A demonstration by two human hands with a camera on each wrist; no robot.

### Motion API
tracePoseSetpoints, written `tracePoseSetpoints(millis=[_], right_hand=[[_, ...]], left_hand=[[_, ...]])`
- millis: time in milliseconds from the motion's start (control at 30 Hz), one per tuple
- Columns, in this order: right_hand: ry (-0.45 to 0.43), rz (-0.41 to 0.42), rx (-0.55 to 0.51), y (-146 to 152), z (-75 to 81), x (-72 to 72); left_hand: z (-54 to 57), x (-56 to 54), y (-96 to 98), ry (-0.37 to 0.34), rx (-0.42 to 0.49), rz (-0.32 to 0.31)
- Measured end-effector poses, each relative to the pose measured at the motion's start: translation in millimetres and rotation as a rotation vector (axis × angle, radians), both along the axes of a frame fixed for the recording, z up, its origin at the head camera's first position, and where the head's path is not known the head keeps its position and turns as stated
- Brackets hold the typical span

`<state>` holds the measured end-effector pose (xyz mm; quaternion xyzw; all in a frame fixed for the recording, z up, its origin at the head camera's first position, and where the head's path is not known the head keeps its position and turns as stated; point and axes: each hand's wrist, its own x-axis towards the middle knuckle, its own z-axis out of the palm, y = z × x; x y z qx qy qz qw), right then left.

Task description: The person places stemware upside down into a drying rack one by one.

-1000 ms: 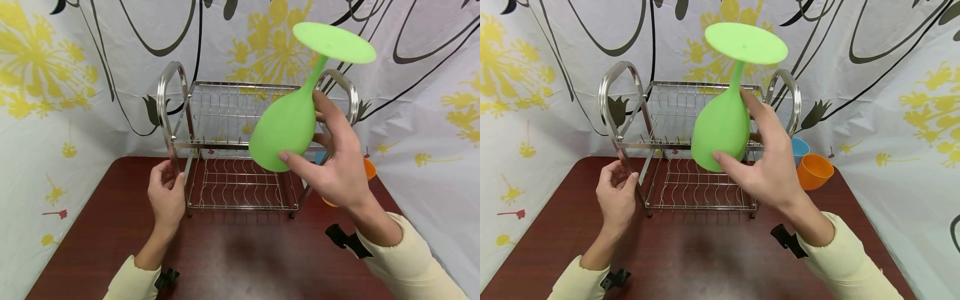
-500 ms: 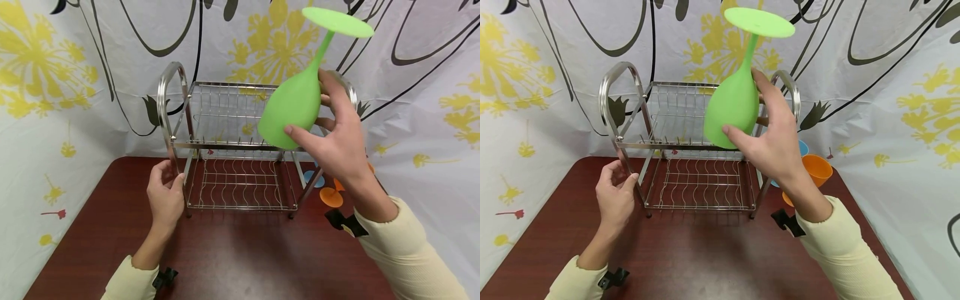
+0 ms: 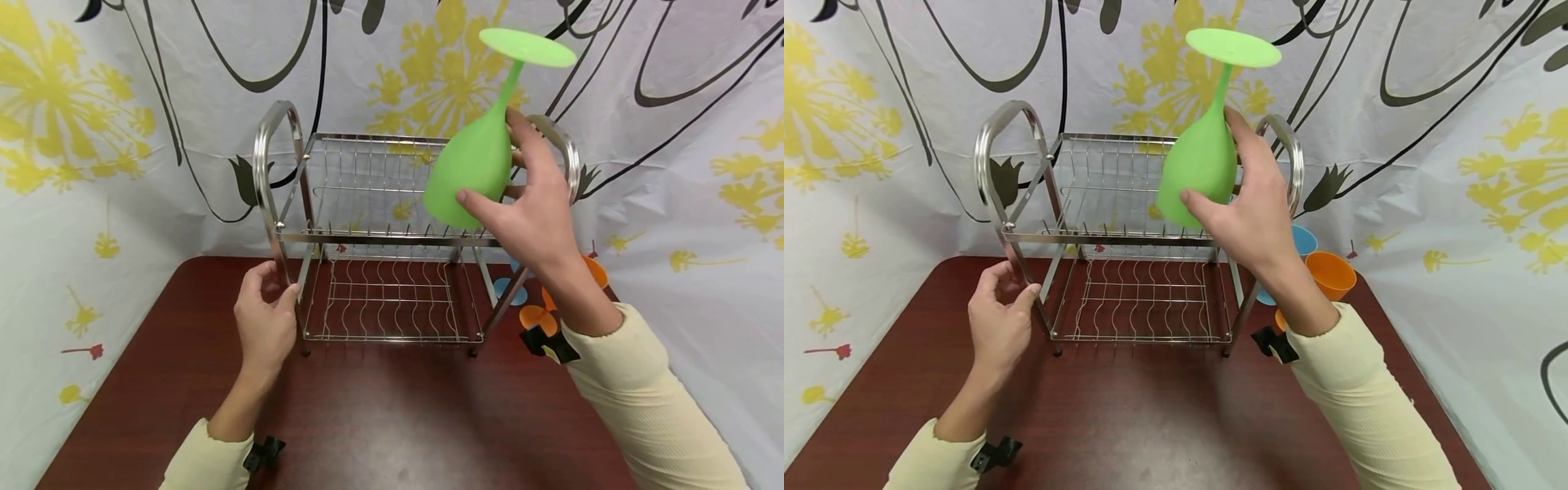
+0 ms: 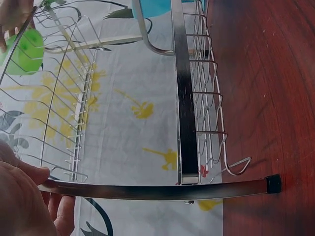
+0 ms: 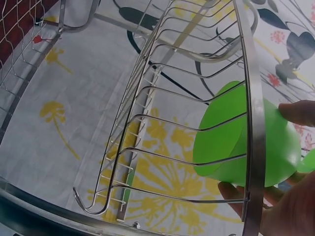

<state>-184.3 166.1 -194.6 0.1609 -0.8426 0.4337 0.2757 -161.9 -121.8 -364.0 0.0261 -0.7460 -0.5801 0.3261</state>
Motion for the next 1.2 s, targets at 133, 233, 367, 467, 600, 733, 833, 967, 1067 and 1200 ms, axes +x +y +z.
tracePoseSetpoints(millis=[133,233,367,467,600,733,833,967,1067,1200], right_hand=[[0.012,-0.018,0.036,0,-0.3,-5.2],[0.024,-0.04,0.069,0,-0.7,-8.9],[0.018,-0.082,0.112,-1,-1.5,-14.3],[0.003,-0.108,0.142,-1,-2.6,-18.1],[-0.015,-0.132,0.168,1,-4.1,-22.2],[-0.074,-0.159,0.188,1,-2.3,-25.3],[-0.156,-0.183,0.213,0,0.7,-27.4],[-0.237,-0.206,0.254,-1,3.7,-30.3],[-0.266,-0.214,0.276,0,5.2,-31.3],[-0.295,-0.212,0.293,0,5.6,-32.4]], left_hand=[[-0.4,-0.9,-0.8,0.006,-0.02,0.004],[-0.8,-1.4,-1.3,0.007,-0.024,0.006],[-1.8,-1.4,-2.1,0.006,-0.035,0.008],[-2.3,-1.3,-2.2,0.008,-0.043,0.011],[-2.1,-1.4,-1.8,0.007,-0.049,0.011],[-1.7,-1.7,-1.1,0.007,-0.065,0.006],[-1.4,-2.0,-0.6,0.01,-0.069,0.005],[-0.6,-2.3,1.4,0.017,-0.064,0.003],[0.0,-2.5,2.9,0.02,-0.065,0.0],[0.3,-2.5,3.8,0.022,-0.07,-0.001]])
